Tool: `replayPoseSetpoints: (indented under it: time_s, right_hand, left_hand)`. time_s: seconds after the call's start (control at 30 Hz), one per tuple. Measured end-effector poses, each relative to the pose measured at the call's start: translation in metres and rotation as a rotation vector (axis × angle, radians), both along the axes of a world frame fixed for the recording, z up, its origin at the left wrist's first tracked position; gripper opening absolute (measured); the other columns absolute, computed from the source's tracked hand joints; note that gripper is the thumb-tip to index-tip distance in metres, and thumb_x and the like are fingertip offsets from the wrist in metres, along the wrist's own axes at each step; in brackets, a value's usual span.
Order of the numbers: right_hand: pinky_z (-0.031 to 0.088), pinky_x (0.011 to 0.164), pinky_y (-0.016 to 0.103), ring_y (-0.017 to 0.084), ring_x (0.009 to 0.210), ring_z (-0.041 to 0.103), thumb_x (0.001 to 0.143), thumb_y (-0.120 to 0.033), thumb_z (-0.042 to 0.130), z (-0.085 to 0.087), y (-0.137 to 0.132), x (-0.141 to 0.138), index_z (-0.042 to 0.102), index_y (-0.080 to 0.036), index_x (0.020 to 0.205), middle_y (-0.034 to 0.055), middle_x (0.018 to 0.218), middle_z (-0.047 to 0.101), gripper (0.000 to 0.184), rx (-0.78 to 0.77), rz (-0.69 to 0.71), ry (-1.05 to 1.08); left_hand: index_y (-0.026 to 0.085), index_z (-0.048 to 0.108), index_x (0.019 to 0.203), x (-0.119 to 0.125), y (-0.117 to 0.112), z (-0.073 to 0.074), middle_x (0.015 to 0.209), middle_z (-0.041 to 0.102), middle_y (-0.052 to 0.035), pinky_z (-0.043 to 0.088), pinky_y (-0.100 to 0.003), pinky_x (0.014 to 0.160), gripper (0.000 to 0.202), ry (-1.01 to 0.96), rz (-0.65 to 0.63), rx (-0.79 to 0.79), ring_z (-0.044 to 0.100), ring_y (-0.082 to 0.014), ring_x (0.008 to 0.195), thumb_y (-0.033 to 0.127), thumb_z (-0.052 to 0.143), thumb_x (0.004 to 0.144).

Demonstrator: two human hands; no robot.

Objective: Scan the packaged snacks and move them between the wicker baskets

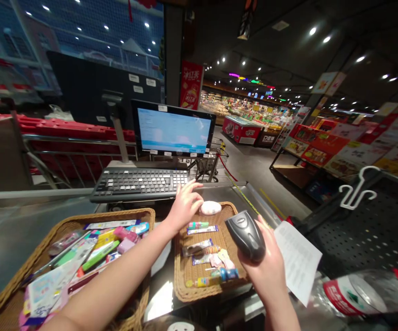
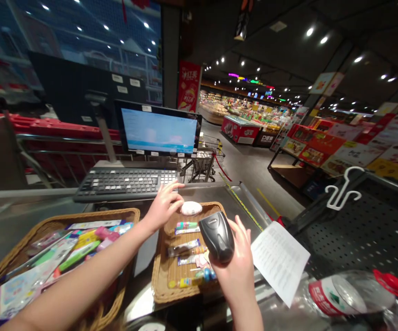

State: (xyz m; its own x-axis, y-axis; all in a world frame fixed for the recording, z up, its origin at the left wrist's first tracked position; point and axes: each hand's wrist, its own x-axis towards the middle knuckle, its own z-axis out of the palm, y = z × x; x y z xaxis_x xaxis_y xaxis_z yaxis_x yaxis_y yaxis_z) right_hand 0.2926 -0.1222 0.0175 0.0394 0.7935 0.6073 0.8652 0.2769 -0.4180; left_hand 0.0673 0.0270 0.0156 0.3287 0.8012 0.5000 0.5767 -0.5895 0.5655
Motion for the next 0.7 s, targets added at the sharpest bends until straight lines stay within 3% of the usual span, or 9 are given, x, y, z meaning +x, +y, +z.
replayPoseSetpoints:
  time_s: [0.13,0.3,0.7]
  right_hand:
    - [0.023,0.116,0.068,0.037,0.143,0.036,0.081,-0.025,0.06,0.011,0.002,-0.023,0.049,-0.021,0.133,0.0132,0.134,0.056,0.053,0.015,0.085,-0.031]
    - [0.022,0.115,0.071,0.039,0.144,0.032,0.083,-0.029,0.063,0.018,0.004,-0.056,0.052,-0.022,0.131,0.0135,0.139,0.052,0.049,0.047,0.233,-0.097]
    - [0.026,0.11,0.075,0.041,0.143,0.034,0.084,-0.026,0.06,0.023,0.007,-0.12,0.053,-0.026,0.13,0.0138,0.135,0.054,0.046,0.1,0.475,-0.148]
  left_hand:
    - [0.019,0.067,0.077,-0.037,-0.02,0.028,0.136,0.058,-0.006,0.011,-0.062,0.12,0.027,-0.06,0.13,0.161,0.037,-0.0298,0.142,0.027,0.047,0.093]
    - [0.02,0.067,0.079,-0.079,-0.042,0.046,0.135,0.059,-0.0072,0.01,-0.062,0.12,0.023,-0.11,0.279,0.314,0.038,-0.0278,0.142,0.025,0.049,0.093]
    - [0.02,0.067,0.077,-0.156,-0.074,0.046,0.13,0.062,-0.0077,0.015,-0.061,0.119,0.022,-0.14,0.502,0.335,0.043,-0.0278,0.138,0.027,0.052,0.092]
